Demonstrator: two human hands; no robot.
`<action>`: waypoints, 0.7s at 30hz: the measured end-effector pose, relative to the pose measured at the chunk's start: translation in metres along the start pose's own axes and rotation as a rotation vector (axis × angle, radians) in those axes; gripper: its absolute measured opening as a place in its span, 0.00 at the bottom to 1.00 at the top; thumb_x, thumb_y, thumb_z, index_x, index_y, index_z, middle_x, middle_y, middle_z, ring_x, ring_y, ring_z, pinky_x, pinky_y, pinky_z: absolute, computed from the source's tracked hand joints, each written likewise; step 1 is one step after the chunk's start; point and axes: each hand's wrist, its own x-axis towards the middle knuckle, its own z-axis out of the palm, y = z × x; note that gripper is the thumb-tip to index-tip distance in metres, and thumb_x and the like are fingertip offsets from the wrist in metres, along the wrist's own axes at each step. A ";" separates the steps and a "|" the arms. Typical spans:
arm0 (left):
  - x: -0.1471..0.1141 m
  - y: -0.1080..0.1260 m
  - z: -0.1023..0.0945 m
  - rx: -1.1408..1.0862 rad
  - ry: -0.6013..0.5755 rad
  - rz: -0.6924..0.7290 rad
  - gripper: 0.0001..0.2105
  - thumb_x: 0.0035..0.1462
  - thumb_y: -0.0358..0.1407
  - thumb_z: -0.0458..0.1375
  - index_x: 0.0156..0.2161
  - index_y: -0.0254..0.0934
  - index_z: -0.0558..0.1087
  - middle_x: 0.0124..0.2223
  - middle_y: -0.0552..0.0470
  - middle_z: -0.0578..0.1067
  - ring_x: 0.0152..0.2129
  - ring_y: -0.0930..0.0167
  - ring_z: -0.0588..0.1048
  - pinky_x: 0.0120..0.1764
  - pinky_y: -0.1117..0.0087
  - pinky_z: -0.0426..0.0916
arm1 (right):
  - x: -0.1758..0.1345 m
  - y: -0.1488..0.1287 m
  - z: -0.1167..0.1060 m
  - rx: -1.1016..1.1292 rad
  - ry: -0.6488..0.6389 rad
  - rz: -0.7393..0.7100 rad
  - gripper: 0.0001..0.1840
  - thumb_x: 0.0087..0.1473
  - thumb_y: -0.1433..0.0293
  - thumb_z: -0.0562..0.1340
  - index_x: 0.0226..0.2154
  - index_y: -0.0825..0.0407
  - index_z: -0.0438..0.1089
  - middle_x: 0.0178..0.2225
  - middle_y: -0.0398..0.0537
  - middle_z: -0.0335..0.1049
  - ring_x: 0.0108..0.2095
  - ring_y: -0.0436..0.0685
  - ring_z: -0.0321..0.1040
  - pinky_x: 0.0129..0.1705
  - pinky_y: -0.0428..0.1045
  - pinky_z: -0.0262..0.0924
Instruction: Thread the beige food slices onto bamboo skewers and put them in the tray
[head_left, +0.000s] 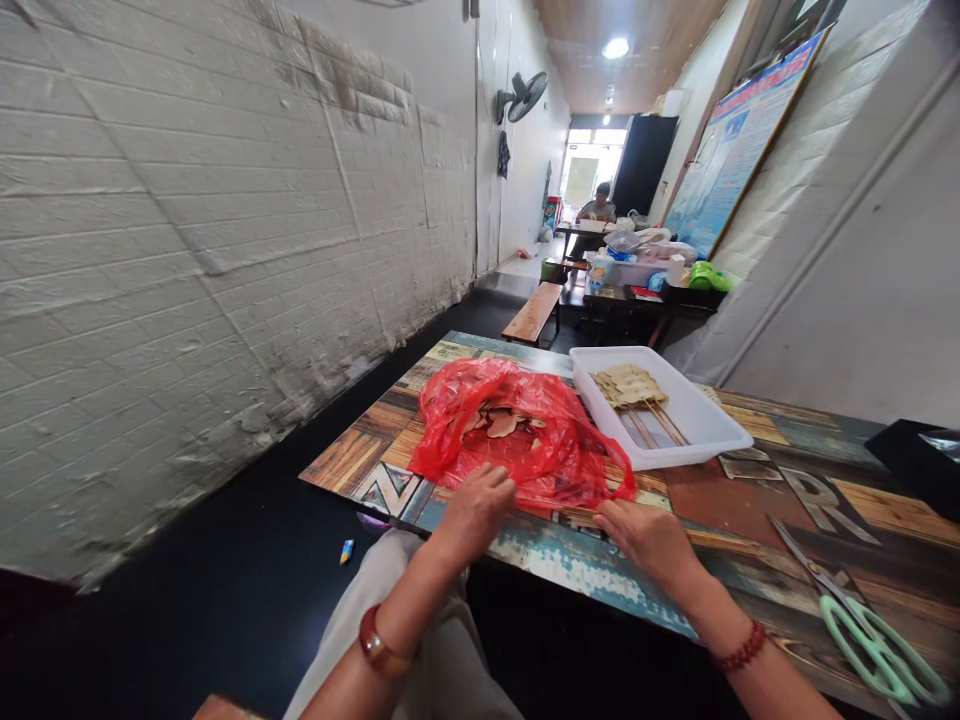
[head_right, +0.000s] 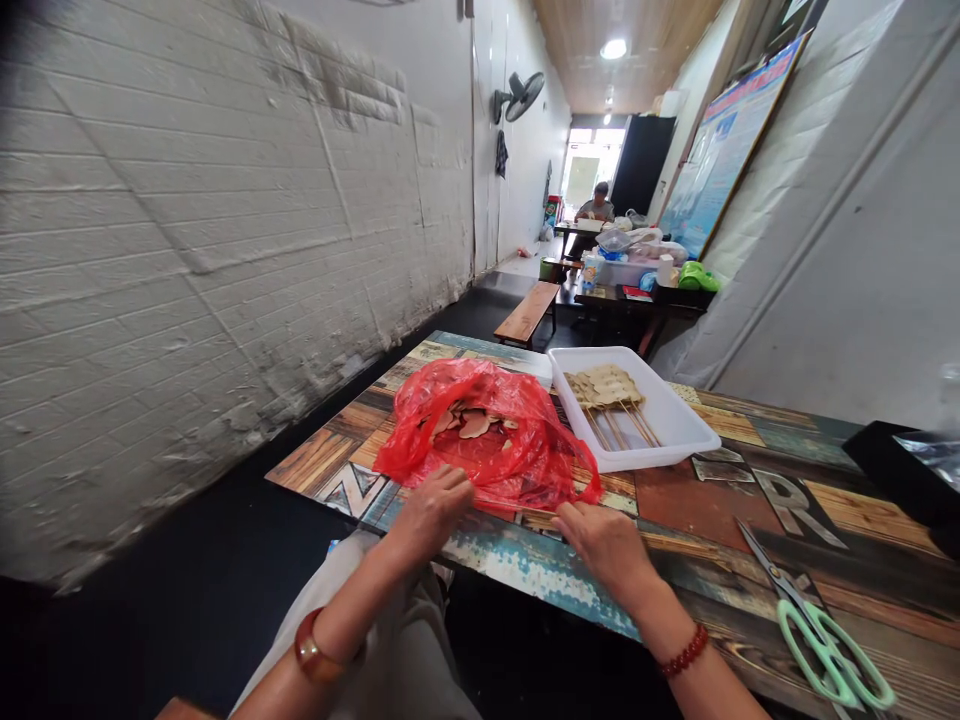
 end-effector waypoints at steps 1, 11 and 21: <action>-0.004 -0.009 -0.004 -0.068 0.033 -0.062 0.11 0.62 0.32 0.46 0.29 0.37 0.66 0.30 0.51 0.67 0.29 0.70 0.63 0.34 0.68 0.58 | -0.006 0.007 0.002 -0.032 0.004 0.022 0.19 0.65 0.63 0.50 0.28 0.51 0.69 0.23 0.44 0.71 0.24 0.52 0.68 0.26 0.46 0.48; -0.023 -0.032 -0.014 -0.773 0.314 -0.492 0.14 0.59 0.43 0.49 0.26 0.37 0.63 0.21 0.57 0.65 0.20 0.75 0.63 0.28 0.74 0.58 | -0.039 0.047 0.016 -0.041 0.046 0.068 0.17 0.63 0.62 0.52 0.42 0.51 0.73 0.34 0.51 0.76 0.33 0.57 0.73 0.35 0.50 0.63; -0.020 -0.014 -0.012 -0.652 0.241 -0.397 0.10 0.58 0.38 0.52 0.27 0.37 0.65 0.23 0.55 0.66 0.21 0.74 0.64 0.27 0.74 0.56 | 0.012 -0.008 -0.041 0.233 0.292 -0.044 0.15 0.61 0.68 0.56 0.50 0.50 0.69 0.43 0.53 0.75 0.42 0.59 0.71 0.47 0.54 0.62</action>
